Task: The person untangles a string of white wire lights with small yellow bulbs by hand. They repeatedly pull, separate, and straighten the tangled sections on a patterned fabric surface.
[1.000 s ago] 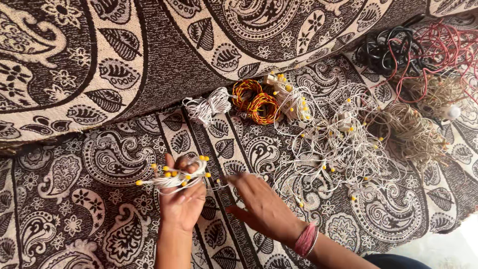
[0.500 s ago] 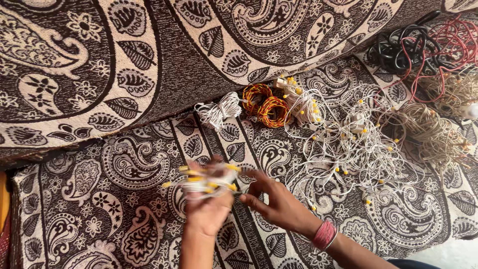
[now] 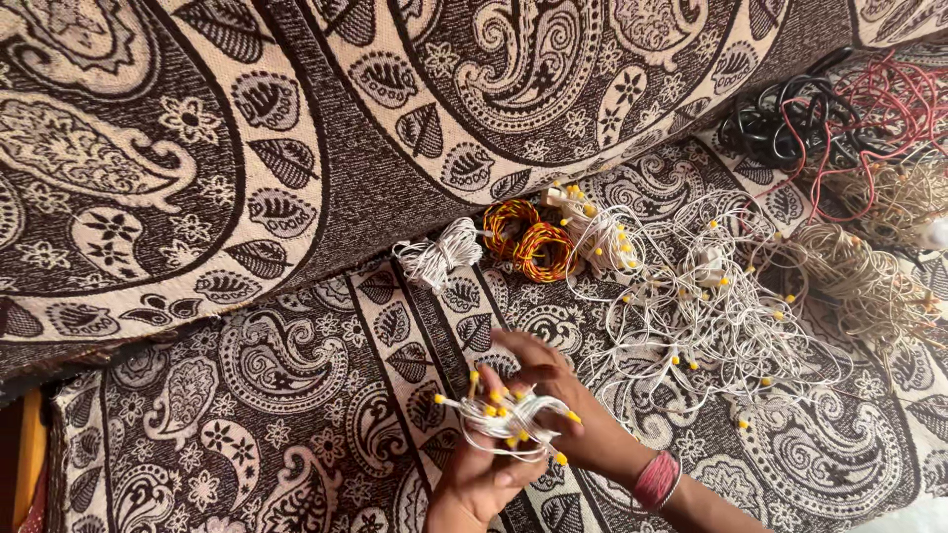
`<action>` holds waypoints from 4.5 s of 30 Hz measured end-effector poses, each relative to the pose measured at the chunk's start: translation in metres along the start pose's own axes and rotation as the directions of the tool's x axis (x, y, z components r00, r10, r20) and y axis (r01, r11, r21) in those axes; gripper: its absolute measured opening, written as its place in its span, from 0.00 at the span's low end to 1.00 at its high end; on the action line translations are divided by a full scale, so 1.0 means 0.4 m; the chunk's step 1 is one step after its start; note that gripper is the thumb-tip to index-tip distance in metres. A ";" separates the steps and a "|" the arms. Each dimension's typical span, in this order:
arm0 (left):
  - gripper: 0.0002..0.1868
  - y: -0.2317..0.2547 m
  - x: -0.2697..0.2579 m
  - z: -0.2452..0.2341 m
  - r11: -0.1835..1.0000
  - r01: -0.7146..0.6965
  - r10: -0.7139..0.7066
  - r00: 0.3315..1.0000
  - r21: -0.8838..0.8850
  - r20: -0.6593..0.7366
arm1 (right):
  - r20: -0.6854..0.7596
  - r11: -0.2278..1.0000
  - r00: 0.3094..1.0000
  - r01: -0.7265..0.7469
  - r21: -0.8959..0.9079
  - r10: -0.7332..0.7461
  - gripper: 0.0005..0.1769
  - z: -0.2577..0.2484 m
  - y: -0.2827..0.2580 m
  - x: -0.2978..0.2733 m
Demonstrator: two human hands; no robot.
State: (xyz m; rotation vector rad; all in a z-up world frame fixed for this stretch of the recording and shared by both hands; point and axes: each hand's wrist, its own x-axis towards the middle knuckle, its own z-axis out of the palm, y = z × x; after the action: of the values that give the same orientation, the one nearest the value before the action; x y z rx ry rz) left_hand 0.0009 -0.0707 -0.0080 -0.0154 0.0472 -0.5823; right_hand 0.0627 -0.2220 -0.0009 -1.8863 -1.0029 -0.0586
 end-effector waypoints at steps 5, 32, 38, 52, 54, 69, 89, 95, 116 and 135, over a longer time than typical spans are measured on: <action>0.38 0.040 -0.027 0.010 0.993 -0.101 0.099 0.995 0.063 0.032 | 0.342 0.834 0.799 -0.547 0.071 0.495 0.26 0.045 0.028 -0.046; 0.25 0.142 -0.059 0.073 0.699 -0.482 0.681 0.674 0.528 -0.287 | 0.226 0.470 0.769 -0.564 0.679 0.597 0.22 -0.185 0.096 0.053; 0.38 0.121 -0.060 0.068 0.825 -0.179 0.363 0.895 0.536 -0.261 | 0.103 0.489 0.705 -0.582 0.649 0.702 0.24 -0.212 0.089 0.065; 0.44 0.109 -0.082 0.097 0.944 -0.305 0.330 0.873 -0.127 0.360 | 0.227 0.856 0.826 -0.494 -0.152 0.517 0.18 -0.071 0.058 0.040; 0.45 0.118 -0.086 0.100 0.919 -0.371 0.394 0.855 -0.132 0.338 | 0.259 0.908 0.873 -0.376 -0.184 0.414 0.17 -0.032 0.036 0.027; 0.39 0.192 -0.120 0.105 0.528 -0.449 0.740 0.659 0.721 -0.132 | 0.301 0.964 0.930 -0.149 -0.222 0.213 0.14 -0.048 -0.164 0.027; 0.07 0.005 -0.063 0.031 -0.798 0.544 0.579 0.812 0.260 0.077 | 0.318 0.897 0.896 -0.388 0.214 0.311 0.19 -0.152 -0.254 0.017; 0.21 0.050 -0.129 0.082 -0.105 0.480 0.810 0.549 0.871 -0.205 | 0.344 0.976 0.932 -0.036 -0.214 0.110 0.14 -0.140 -0.322 0.006; 0.26 -0.157 -0.241 0.208 0.947 -0.307 0.269 0.606 -0.091 0.749 | 0.012 0.967 0.967 -0.255 -0.026 0.255 0.09 -0.448 -0.176 -0.124; 0.16 -0.026 -0.308 0.146 0.596 -0.794 0.773 0.526 -0.120 0.354 | -0.550 0.852 0.784 -0.473 -0.225 0.290 0.12 -0.509 0.031 -0.116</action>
State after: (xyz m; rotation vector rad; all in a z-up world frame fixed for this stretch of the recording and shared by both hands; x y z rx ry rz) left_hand -0.1046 -0.0115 0.0557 -0.0474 -0.3328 0.3635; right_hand 0.1132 -0.4085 0.0791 -2.2105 -0.2368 -0.4894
